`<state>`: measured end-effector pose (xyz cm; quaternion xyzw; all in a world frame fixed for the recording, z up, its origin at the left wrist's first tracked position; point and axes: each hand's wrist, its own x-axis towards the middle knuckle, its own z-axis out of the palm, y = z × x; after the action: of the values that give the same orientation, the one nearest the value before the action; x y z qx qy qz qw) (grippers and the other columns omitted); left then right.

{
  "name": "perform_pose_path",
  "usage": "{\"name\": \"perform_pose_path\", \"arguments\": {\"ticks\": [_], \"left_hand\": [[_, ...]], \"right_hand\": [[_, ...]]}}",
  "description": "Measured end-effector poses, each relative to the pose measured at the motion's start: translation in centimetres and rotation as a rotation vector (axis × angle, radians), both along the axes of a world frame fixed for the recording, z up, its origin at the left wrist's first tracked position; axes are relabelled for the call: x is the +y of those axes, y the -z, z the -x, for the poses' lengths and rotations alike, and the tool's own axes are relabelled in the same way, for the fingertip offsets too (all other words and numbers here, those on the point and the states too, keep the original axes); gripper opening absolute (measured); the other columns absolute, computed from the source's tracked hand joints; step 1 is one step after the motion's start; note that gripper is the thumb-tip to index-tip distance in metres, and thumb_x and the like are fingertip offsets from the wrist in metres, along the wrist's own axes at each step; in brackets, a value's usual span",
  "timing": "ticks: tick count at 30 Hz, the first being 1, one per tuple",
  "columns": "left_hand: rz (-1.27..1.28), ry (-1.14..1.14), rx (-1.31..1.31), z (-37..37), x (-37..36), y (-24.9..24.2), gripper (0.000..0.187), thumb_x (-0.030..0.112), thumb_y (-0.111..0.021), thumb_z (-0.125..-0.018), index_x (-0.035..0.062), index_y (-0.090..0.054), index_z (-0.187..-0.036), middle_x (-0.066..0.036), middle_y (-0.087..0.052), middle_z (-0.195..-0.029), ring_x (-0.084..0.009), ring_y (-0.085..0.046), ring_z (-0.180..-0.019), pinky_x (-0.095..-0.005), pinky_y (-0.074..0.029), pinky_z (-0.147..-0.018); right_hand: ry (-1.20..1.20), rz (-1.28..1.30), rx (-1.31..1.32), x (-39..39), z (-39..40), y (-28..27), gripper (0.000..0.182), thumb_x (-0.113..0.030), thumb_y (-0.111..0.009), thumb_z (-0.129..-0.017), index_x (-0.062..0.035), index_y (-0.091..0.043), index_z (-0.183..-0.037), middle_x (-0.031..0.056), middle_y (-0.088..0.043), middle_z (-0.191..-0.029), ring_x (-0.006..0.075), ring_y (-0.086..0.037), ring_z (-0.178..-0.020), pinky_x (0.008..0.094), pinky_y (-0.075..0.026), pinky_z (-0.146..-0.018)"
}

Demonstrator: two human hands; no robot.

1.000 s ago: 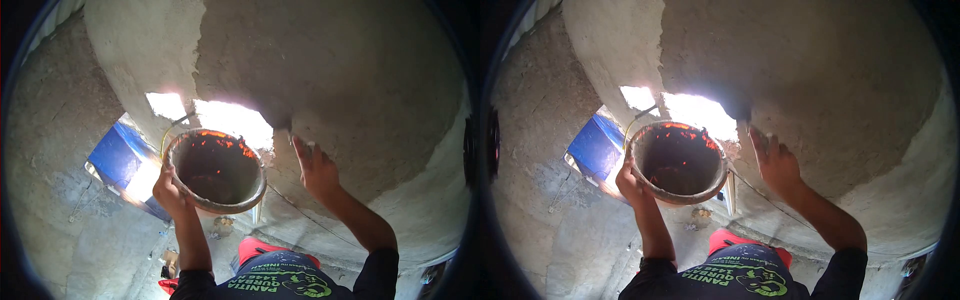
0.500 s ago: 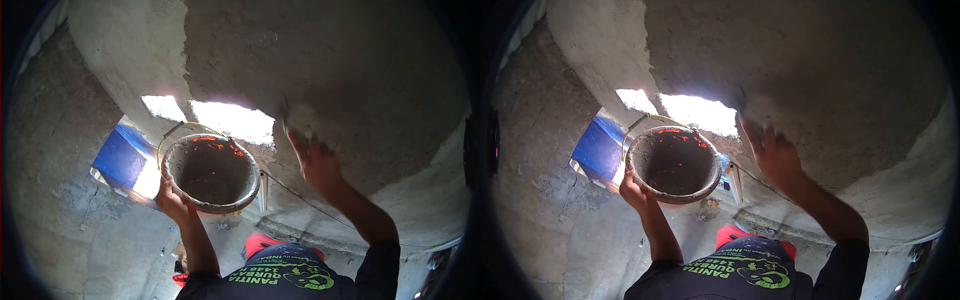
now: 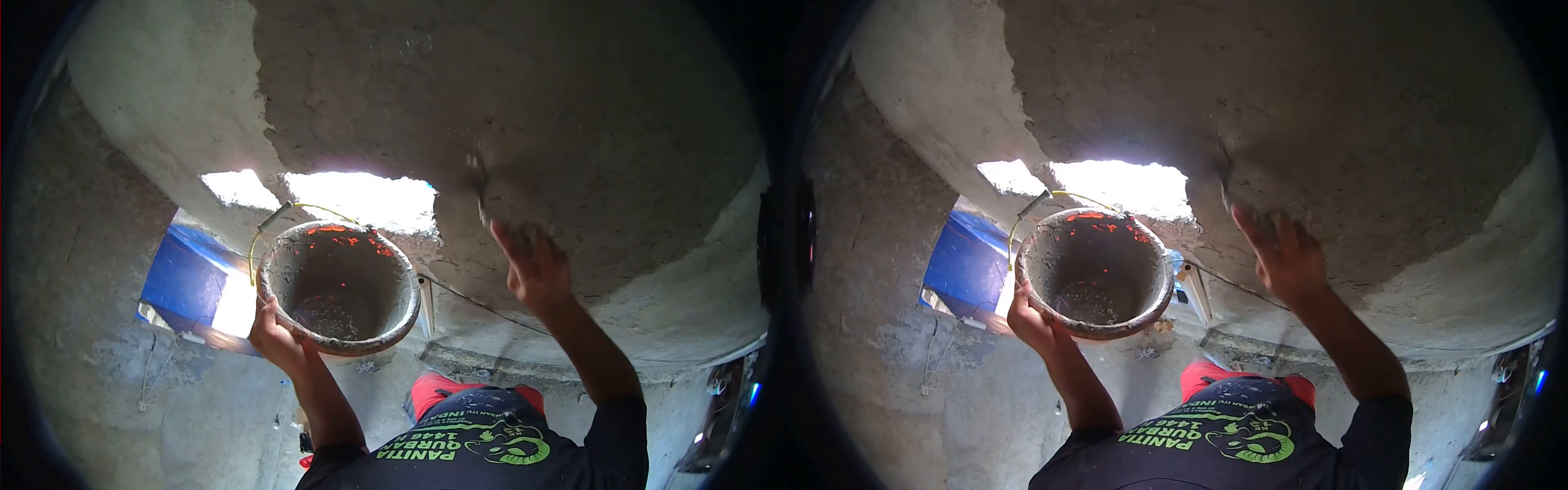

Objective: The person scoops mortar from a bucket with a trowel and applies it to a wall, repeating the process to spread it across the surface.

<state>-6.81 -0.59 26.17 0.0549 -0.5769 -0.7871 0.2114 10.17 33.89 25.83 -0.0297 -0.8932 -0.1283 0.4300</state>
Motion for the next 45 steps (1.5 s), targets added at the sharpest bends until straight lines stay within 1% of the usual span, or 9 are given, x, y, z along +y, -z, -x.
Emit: {"name": "perform_pose_path", "arguments": {"ticks": [6,13,25,28,32,38,42,44,45], "left_hand": [[0.18,0.056,0.023,1.3,-1.6,0.7,0.032,0.014,-0.056,-0.091,-0.0121,-0.072,-0.099,-0.017,-0.072,-0.093,-0.0239,-0.066,-0.085,-0.0366,-0.052,-0.084],[0.226,0.101,0.049,3.3,-2.1,0.3,0.034,0.016,-0.053,-0.096,-0.0128,-0.07,-0.097,-0.021,-0.074,-0.099,-0.0265,-0.068,-0.089,-0.0378,-0.053,-0.087],[0.036,-0.014,-0.082,0.3,-1.1,1.2,0.034,0.016,-0.054,-0.09,-0.0107,-0.072,-0.1,-0.018,-0.072,-0.099,-0.0251,-0.067,-0.085,-0.0412,-0.053,-0.082],[0.174,-0.159,-0.046,-0.9,-0.6,2.4,0.033,0.016,-0.055,-0.09,-0.0111,-0.072,-0.098,-0.018,-0.072,-0.096,-0.026,-0.066,-0.084,-0.0406,-0.053,-0.08],[-0.113,-0.102,-0.109,-2.4,0.4,3.5,0.032,0.015,-0.057,-0.089,-0.0121,-0.072,-0.098,-0.018,-0.071,-0.095,-0.0271,-0.066,-0.084,-0.039,-0.052,-0.081],[0.131,-0.065,-0.188,-3.1,-0.7,2.8,0.033,0.014,-0.055,-0.089,-0.0127,-0.072,-0.1,-0.019,-0.07,-0.098,-0.0269,-0.066,-0.084,-0.0386,-0.053,-0.083],[0.028,-0.053,-0.147,-3.2,-1.3,2.5,0.034,0.014,-0.055,-0.089,-0.0136,-0.072,-0.098,-0.02,-0.07,-0.097,-0.0269,-0.066,-0.084,-0.039,-0.053,-0.082],[-0.071,0.05,-0.129,-3.5,-2.1,2.9,0.043,0.016,-0.055,-0.093,-0.0152,-0.06,-0.122,-0.021,-0.065,-0.116,-0.0318,-0.067,-0.104,-0.0434,-0.054,-0.094],[-0.106,0.039,-0.119,-3.8,-1.8,2.7,0.042,0.015,-0.055,-0.092,-0.0149,-0.062,-0.12,-0.02,-0.066,-0.115,-0.031,-0.068,-0.102,-0.0415,-0.054,-0.092]], "right_hand": [[-0.061,0.296,-0.165,-2.2,-6.2,9.8,0.061,-0.003,-0.069,-0.077,-0.0187,-0.066,-0.136,0.0145,-0.062,-0.096,0.0289,-0.068,-0.071,0.0387,-0.06,-0.058],[-0.186,0.469,-0.049,-3.6,-7.6,7.8,0.04,-0.003,-0.072,-0.083,-0.0093,-0.069,-0.123,0.0115,-0.065,-0.084,0.0303,-0.066,-0.066,0.0404,-0.056,-0.057],[-0.085,0.296,0.003,2.3,-5.8,7.7,0.056,0.0,-0.067,-0.079,-0.0179,-0.066,-0.131,0.0123,-0.064,-0.09,0.0296,-0.066,-0.073,0.0408,-0.056,-0.059],[-0.007,0.207,-0.033,3.2,-5.4,8.3,0.062,-0.001,-0.065,-0.076,-0.0217,-0.066,-0.134,0.0123,-0.063,-0.091,0.0297,-0.064,-0.071,0.0406,-0.056,-0.058],[-0.063,0.216,0.018,3.0,-5.8,8.4,0.052,0.003,-0.066,-0.08,-0.0174,-0.066,-0.129,0.0103,-0.062,-0.086,0.0297,-0.063,-0.069,0.0401,-0.053,-0.056],[-0.046,0.323,-0.017,2.9,-6.4,10.0,0.064,0.0,-0.065,-0.074,-0.0236,-0.066,-0.133,0.0106,-0.062,-0.093,0.0292,-0.063,-0.07,0.0405,-0.056,-0.057],[-0.044,0.404,-0.018,3.3,-8.0,13.2,0.06,0.0,-0.065,-0.076,-0.0216,-0.066,-0.132,0.0081,-0.062,-0.091,0.0284,-0.063,-0.068,0.0408,-0.055,-0.057],[-0.041,0.436,-0.03,2.8,-9.7,14.5,0.056,0.0,-0.065,-0.078,-0.0204,-0.067,-0.131,0.0078,-0.062,-0.089,0.0286,-0.064,-0.068,0.041,-0.055,-0.057],[-0.031,0.505,-0.067,2.3,-10.4,14.6,0.052,-0.001,-0.066,-0.08,-0.0176,-0.067,-0.129,0.0088,-0.063,-0.087,0.0294,-0.065,-0.07,0.0413,-0.056,-0.06]]}}
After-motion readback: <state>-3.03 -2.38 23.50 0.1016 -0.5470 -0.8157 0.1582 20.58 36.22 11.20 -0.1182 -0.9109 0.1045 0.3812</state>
